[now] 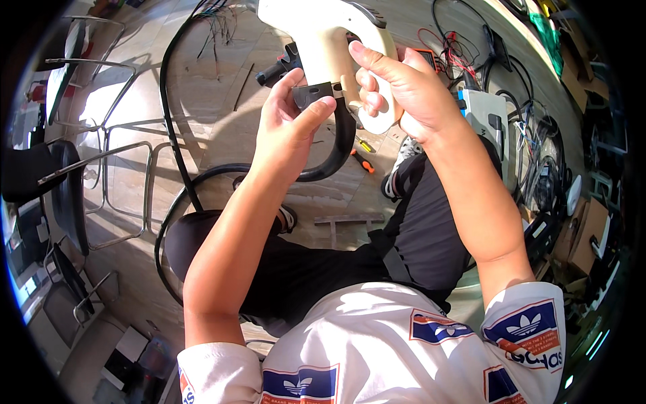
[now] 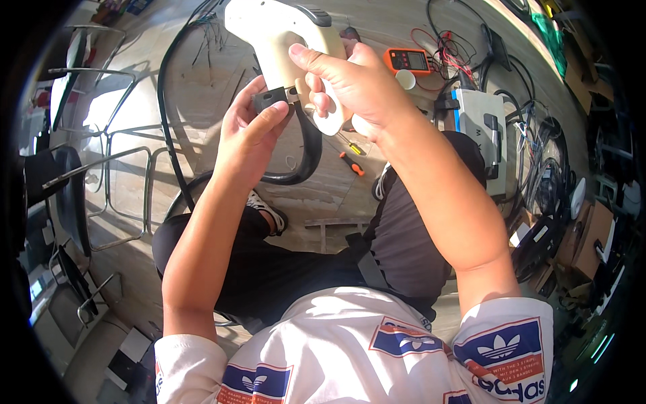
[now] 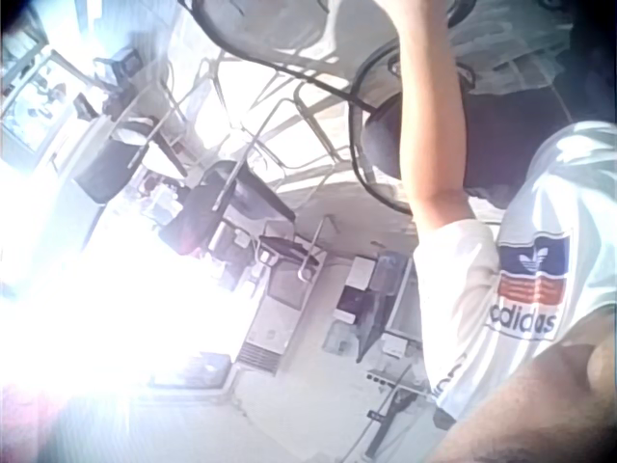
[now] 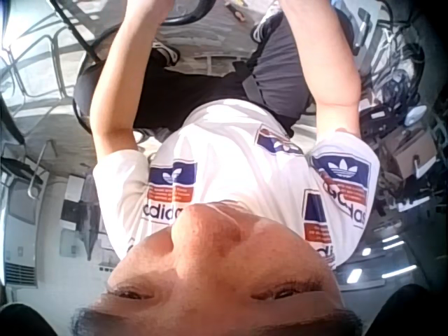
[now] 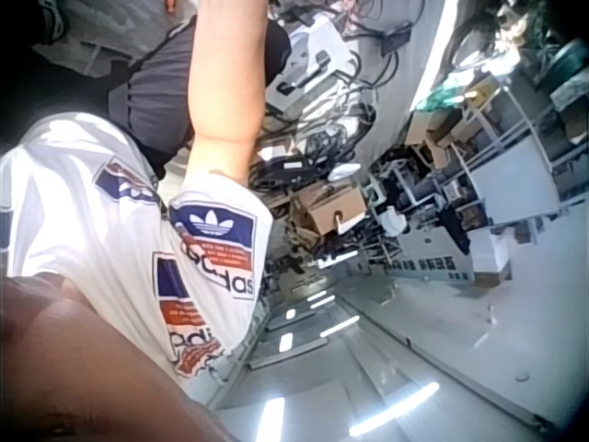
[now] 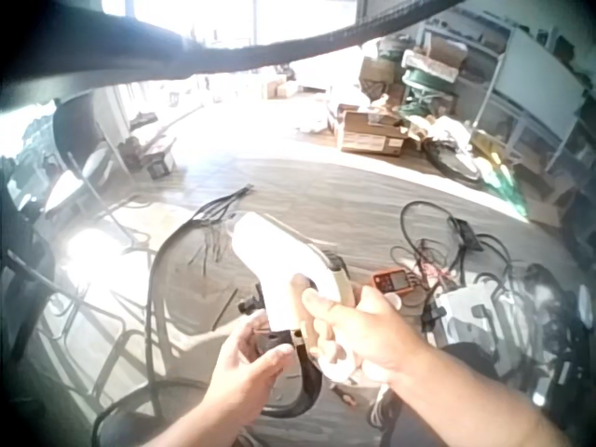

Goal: The person disassembles an EV charger handle by removing screws with a screwdriver and a power drill. They take apart the white plastic housing and remove internal components.

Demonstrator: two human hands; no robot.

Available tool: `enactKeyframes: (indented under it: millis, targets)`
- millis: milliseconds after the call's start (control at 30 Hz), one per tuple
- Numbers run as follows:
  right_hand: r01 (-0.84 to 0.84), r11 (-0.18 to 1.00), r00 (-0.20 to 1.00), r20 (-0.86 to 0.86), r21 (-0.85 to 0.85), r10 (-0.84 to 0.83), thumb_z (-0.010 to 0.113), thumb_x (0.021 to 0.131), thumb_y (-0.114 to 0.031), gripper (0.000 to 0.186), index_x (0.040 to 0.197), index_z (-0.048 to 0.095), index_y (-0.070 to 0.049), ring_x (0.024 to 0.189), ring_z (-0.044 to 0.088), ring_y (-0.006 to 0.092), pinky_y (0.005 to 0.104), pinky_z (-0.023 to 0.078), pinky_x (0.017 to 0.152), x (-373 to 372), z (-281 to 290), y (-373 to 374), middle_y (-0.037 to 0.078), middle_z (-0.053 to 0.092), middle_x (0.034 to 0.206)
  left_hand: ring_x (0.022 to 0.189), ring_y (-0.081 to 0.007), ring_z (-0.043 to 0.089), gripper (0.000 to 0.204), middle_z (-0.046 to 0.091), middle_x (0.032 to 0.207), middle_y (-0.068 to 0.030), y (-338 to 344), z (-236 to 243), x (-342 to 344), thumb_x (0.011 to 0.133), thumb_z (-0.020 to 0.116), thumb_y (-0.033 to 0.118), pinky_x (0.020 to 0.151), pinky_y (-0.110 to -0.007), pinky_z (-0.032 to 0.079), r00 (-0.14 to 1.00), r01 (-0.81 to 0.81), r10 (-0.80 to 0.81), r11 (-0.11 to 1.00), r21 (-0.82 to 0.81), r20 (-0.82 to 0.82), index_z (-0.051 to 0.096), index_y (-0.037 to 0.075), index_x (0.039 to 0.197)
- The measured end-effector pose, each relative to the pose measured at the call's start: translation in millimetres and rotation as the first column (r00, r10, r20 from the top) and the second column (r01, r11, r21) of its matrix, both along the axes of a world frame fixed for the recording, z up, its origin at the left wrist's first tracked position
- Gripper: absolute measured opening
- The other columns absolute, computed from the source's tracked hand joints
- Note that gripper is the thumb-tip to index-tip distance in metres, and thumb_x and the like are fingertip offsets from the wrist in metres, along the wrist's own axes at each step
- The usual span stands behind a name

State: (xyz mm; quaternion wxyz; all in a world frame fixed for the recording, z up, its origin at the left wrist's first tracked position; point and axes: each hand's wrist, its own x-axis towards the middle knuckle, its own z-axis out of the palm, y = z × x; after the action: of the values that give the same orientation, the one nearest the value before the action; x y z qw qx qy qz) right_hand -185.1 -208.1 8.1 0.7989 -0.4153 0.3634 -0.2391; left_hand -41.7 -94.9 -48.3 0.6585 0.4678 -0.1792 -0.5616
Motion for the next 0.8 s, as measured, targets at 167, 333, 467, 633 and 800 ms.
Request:
enactKeyframes:
  millis: [167, 333, 467, 633, 800]
  targets:
    - [-0.004, 1.0, 1.0, -0.009, 0.005, 0.004, 0.076, 0.089, -0.027, 0.028, 0.092, 0.06, -0.004, 0.05, 0.05, 0.0065, 0.0256, 0.044, 0.045, -3.2, -4.7, -2.3, 0.0, 0.053, 0.064, 0.099, -0.0109, 0.059, 0.058, 0.065, 0.107, -0.008, -3.6, 4.9, 3.4, 0.086, 0.076, 0.012, 0.092, -0.026, 0.047, 0.951, 0.206, -0.204, 0.978, 0.013, 0.232, 0.049, -0.007, 0.134]
    - [-0.016, 1.0, 1.0, 0.013, 0.004, 0.016, 0.076, 0.089, -0.028, 0.028, 0.09, 0.06, -0.004, 0.049, 0.05, 0.0067, 0.0255, 0.043, 0.045, -2.6, -4.2, -0.5, 0.0, 0.053, 0.064, 0.103, -0.0116, 0.06, 0.051, 0.065, 0.111, -0.0076, -6.1, 4.7, 8.1, 0.091, 0.071, 0.013, 0.095, -0.027, 0.046, 0.959, 0.266, -0.263, 0.964, -0.01, 0.104, 0.05, -0.006, 0.133]
    - [-0.033, 0.999, 0.999, 0.0, -0.027, 0.033, 0.075, 0.089, -0.028, 0.029, 0.088, 0.06, -0.004, 0.049, 0.05, 0.0073, 0.0256, 0.043, 0.045, -2.5, -5.0, 0.2, 0.0, 0.053, 0.064, 0.109, -0.0131, 0.059, 0.05, 0.064, 0.116, -0.0078, -6.6, 5.8, 11.9, 0.092, 0.069, 0.012, 0.1, -0.029, 0.045, 0.927, 0.329, -0.322, 0.944, -0.001, 0.193, 0.048, -0.005, 0.135]
    - [-0.032, 0.999, 0.999, 0.01, -0.04, 0.033, 0.074, 0.09, -0.028, 0.028, 0.089, 0.06, -0.004, 0.048, 0.049, 0.0076, 0.0259, 0.042, 0.044, -3.7, -6.1, 2.2, 0.0, 0.052, 0.064, 0.117, -0.0153, 0.057, 0.052, 0.06, 0.123, -0.0081, -6.9, 2.1, 16.1, 0.094, 0.067, 0.014, 0.103, -0.031, 0.044, 0.912, 0.381, -0.381, 0.924, 0.027, 0.15, 0.045, -0.003, 0.138]
    - [-0.046, 0.997, 0.999, 0.018, -0.055, 0.047, 0.074, 0.09, -0.029, 0.029, 0.089, 0.059, -0.004, 0.048, 0.049, 0.0077, 0.0253, 0.042, 0.044, -3.7, -5.2, 2.4, 0.0, 0.052, 0.064, 0.119, -0.0163, 0.056, 0.056, 0.058, 0.127, -0.0088, -6.4, -3.2, 10.3, 0.096, 0.065, 0.018, 0.103, -0.033, 0.044, 0.915, 0.351, -0.346, 0.936, 0.012, 0.205, 0.041, -0.002, 0.141]
